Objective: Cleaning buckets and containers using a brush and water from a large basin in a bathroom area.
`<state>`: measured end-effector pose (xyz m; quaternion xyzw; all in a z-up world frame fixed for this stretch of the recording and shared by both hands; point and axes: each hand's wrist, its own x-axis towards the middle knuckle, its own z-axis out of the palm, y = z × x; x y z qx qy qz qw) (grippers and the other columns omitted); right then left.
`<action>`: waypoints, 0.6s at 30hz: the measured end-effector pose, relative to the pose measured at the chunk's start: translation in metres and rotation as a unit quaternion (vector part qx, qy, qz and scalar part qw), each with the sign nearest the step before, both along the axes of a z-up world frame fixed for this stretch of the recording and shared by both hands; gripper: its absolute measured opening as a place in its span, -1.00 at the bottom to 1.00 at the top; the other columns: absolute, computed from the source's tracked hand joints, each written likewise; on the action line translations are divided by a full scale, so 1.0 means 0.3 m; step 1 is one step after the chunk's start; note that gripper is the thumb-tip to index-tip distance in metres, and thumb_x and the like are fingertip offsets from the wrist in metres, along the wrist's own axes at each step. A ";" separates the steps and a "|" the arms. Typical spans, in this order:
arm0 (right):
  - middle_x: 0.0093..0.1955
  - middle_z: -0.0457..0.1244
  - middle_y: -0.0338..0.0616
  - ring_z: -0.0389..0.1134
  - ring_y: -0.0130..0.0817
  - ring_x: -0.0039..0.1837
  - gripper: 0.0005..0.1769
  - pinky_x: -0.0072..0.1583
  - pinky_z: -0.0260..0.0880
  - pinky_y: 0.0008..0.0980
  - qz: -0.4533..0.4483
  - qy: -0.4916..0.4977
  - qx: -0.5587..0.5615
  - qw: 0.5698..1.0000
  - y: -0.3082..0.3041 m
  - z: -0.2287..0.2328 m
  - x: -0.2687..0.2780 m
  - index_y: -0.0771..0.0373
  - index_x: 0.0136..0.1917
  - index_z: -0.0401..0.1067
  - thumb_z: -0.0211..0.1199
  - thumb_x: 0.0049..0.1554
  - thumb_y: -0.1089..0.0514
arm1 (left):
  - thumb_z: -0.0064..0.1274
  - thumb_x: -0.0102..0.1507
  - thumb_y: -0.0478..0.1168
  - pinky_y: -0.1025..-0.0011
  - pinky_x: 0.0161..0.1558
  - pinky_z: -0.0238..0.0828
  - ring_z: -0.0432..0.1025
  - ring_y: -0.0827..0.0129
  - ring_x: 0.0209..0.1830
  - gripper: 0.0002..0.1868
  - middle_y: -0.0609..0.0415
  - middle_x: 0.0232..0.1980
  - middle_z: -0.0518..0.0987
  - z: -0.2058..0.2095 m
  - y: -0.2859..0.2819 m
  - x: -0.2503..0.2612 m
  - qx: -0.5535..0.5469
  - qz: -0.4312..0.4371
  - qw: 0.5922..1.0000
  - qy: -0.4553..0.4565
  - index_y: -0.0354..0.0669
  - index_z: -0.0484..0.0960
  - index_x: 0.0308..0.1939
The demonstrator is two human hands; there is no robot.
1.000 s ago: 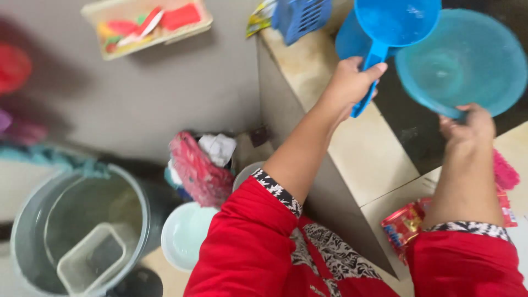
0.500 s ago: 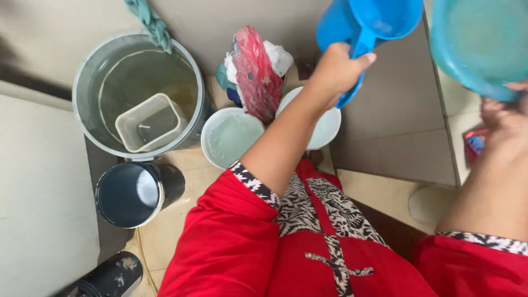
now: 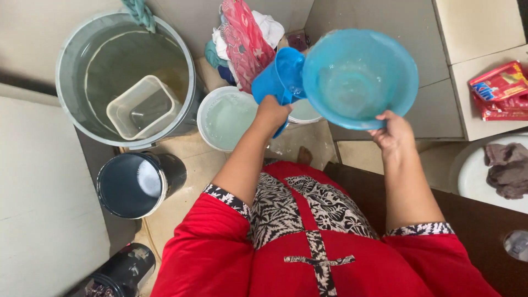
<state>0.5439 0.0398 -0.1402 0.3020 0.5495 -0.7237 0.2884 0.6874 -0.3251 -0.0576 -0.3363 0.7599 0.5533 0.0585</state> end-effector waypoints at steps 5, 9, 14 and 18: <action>-0.32 0.24 0.33 0.10 -0.33 -0.50 -0.70 -0.58 -0.06 -0.49 0.060 -0.054 0.080 0.993 0.066 -0.184 0.085 0.44 0.06 0.12 0.07 0.12 0.23 | 0.33 0.13 -0.07 0.06 -0.08 0.48 0.56 -0.21 -0.08 -0.55 -0.43 -0.13 0.64 -0.236 0.022 0.053 -0.077 -0.044 0.995 -0.040 -0.48 0.64 -0.22; -0.13 0.25 0.30 0.22 -0.24 -0.38 -0.69 -0.43 0.25 -0.35 0.007 -0.052 0.086 0.995 0.043 -0.200 0.140 0.45 0.11 0.14 0.07 0.12 0.33 | 0.29 0.16 -0.08 0.00 -0.02 0.46 0.51 -0.30 -0.03 -0.59 -0.47 -0.08 0.60 -0.297 0.076 0.048 -0.102 -0.054 0.989 -0.090 -0.45 0.66 -0.21; 0.02 0.27 0.08 0.43 -0.05 -0.19 -0.68 -0.25 0.60 -0.04 -0.028 -0.013 0.113 0.993 0.050 -0.213 0.177 0.41 0.16 0.21 0.05 0.11 0.39 | 0.20 0.21 -0.14 -0.03 0.03 0.44 0.49 -0.29 0.01 -0.68 -0.44 -0.06 0.60 -0.305 0.113 0.050 -0.100 -0.039 0.988 -0.111 -0.41 0.67 -0.18; 0.03 0.29 0.12 0.45 -0.01 -0.16 -0.69 -0.22 0.62 -0.09 -0.024 -0.042 0.133 0.990 0.048 -0.219 0.174 0.48 0.16 0.24 0.05 0.12 0.40 | 0.16 0.20 -0.21 -0.03 0.01 0.45 0.50 -0.28 0.00 -0.70 -0.42 -0.02 0.59 -0.362 0.141 0.048 -0.170 -0.037 0.982 -0.078 -0.41 0.62 -0.12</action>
